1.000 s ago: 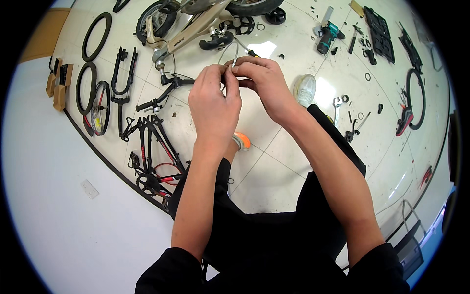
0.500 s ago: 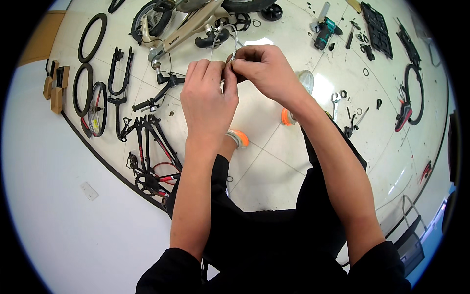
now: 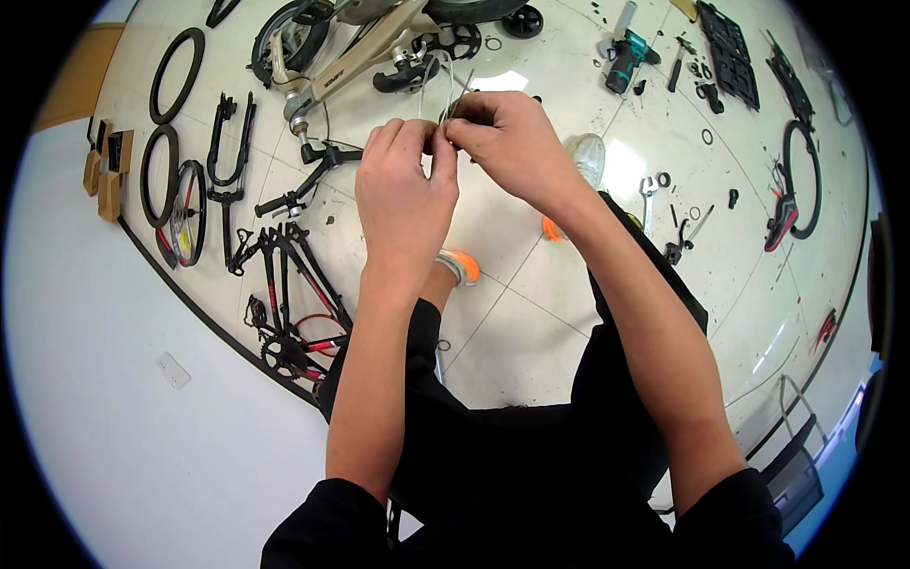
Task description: The person assembles a bicycle by attaching the seat post to the frame using a screwdriver and then preparing a cable by stripping its end. The workspace is cluttered with various bicycle parts and tools.
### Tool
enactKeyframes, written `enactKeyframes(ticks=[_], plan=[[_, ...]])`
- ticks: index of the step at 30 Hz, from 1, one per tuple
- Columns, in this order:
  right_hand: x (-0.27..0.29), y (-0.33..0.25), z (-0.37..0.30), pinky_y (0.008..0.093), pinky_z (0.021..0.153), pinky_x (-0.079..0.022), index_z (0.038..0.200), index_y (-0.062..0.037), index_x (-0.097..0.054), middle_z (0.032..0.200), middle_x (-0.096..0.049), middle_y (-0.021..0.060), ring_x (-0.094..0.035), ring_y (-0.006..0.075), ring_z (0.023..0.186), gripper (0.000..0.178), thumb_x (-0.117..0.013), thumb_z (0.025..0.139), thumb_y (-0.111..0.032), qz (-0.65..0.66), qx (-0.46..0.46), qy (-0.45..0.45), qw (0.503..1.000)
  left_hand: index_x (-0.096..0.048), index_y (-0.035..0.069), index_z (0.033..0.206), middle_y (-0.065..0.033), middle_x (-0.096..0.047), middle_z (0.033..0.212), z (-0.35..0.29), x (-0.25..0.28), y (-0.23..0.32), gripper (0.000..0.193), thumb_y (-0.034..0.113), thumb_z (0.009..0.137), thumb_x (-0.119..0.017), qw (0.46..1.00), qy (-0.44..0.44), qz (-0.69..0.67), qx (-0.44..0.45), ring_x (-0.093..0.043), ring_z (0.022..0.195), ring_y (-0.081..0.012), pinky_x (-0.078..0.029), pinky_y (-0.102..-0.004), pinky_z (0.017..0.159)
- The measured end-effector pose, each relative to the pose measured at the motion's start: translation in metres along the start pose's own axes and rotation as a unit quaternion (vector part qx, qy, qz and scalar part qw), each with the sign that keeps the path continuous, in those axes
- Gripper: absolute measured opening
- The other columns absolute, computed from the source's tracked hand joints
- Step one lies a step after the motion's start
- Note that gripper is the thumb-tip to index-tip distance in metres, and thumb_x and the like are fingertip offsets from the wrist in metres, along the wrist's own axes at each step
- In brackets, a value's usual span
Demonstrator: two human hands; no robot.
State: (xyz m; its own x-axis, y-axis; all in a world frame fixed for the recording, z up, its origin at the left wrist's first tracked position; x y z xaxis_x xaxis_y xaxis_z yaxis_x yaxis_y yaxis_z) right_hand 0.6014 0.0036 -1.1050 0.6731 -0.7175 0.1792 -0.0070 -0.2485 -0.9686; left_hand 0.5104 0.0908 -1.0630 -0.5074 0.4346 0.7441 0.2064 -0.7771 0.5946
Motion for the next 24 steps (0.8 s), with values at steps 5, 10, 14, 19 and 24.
enactKeyframes(ticks=[5, 10, 14, 19, 24], plan=[[0.001, 0.003, 0.003, 0.0328, 0.066, -0.051, 0.087, 0.0069, -0.067, 0.073, -0.066, 0.0131, -0.061, 0.0186, 0.064, 0.024, -0.061, 0.079, -0.015, 0.056, -0.012, 0.002, 0.998, -0.064, -0.006, 0.091, -0.0103, -0.066, 0.079, -0.001, -0.004, -0.009, 0.013, 0.006, 0.088, -0.060, 0.985, -0.038, -0.112, 0.124, -0.060, 0.068, -0.0125, -0.048, -0.0250, 0.060], [-0.002, 0.003, 0.002, 0.0285, 0.067, -0.053, 0.089, 0.0081, -0.066, 0.076, -0.067, 0.0123, -0.065, 0.0164, 0.069, 0.020, -0.058, 0.083, -0.009, 0.128, -0.065, -0.015, 0.990, -0.063, -0.007, 0.096, -0.0096, -0.066, 0.081, -0.002, -0.008, -0.013, 0.016, 0.008, 0.090, -0.057, 0.962, -0.073, -0.189, 0.184, -0.059, 0.071, -0.0106, -0.048, -0.0242, 0.064], [-0.008, 0.002, 0.002, 0.0284, 0.068, -0.053, 0.093, 0.0096, -0.065, 0.077, -0.068, 0.0136, -0.068, 0.0177, 0.072, 0.020, -0.056, 0.085, -0.006, 0.142, -0.066, -0.028, 0.987, -0.063, -0.006, 0.097, -0.0109, -0.066, 0.082, -0.003, -0.009, -0.021, 0.016, 0.006, 0.089, -0.057, 0.969, -0.078, -0.176, 0.153, -0.061, 0.072, -0.0128, -0.049, -0.0260, 0.064], [-0.015, 0.006, 0.003, 0.0276, 0.069, -0.052, 0.092, 0.0092, -0.066, 0.079, -0.068, 0.0139, -0.068, 0.0179, 0.073, 0.019, -0.057, 0.085, -0.006, 0.115, -0.037, -0.018, 0.993, -0.062, -0.006, 0.098, -0.0128, -0.064, 0.086, -0.004, -0.002, -0.018, 0.015, 0.004, 0.086, -0.058, 0.988, -0.079, -0.098, 0.090, -0.062, 0.069, -0.0190, -0.052, -0.0296, 0.064], [-0.013, 0.004, 0.002, 0.0264, 0.068, -0.052, 0.089, 0.0094, -0.066, 0.080, -0.070, 0.0137, -0.069, 0.0175, 0.075, 0.019, -0.060, 0.083, -0.008, 0.096, -0.034, -0.019, 0.995, -0.063, -0.006, 0.097, -0.0121, -0.064, 0.088, -0.003, 0.000, -0.020, 0.015, 0.004, 0.086, -0.059, 0.988, -0.104, -0.089, 0.073, -0.061, 0.069, -0.0171, -0.052, -0.0284, 0.063]])
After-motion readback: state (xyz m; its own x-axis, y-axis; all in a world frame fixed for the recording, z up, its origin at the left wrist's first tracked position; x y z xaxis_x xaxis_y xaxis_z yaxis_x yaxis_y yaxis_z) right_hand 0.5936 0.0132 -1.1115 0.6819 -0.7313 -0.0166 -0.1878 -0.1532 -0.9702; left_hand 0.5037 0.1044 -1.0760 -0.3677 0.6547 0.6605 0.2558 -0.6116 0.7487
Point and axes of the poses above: each hand's wrist, its own z-axis towards the middle knuckle, its own x-axis out of the back of the hand, y = z × x, the point moved 5 cm from there along z, towards the middle knuckle
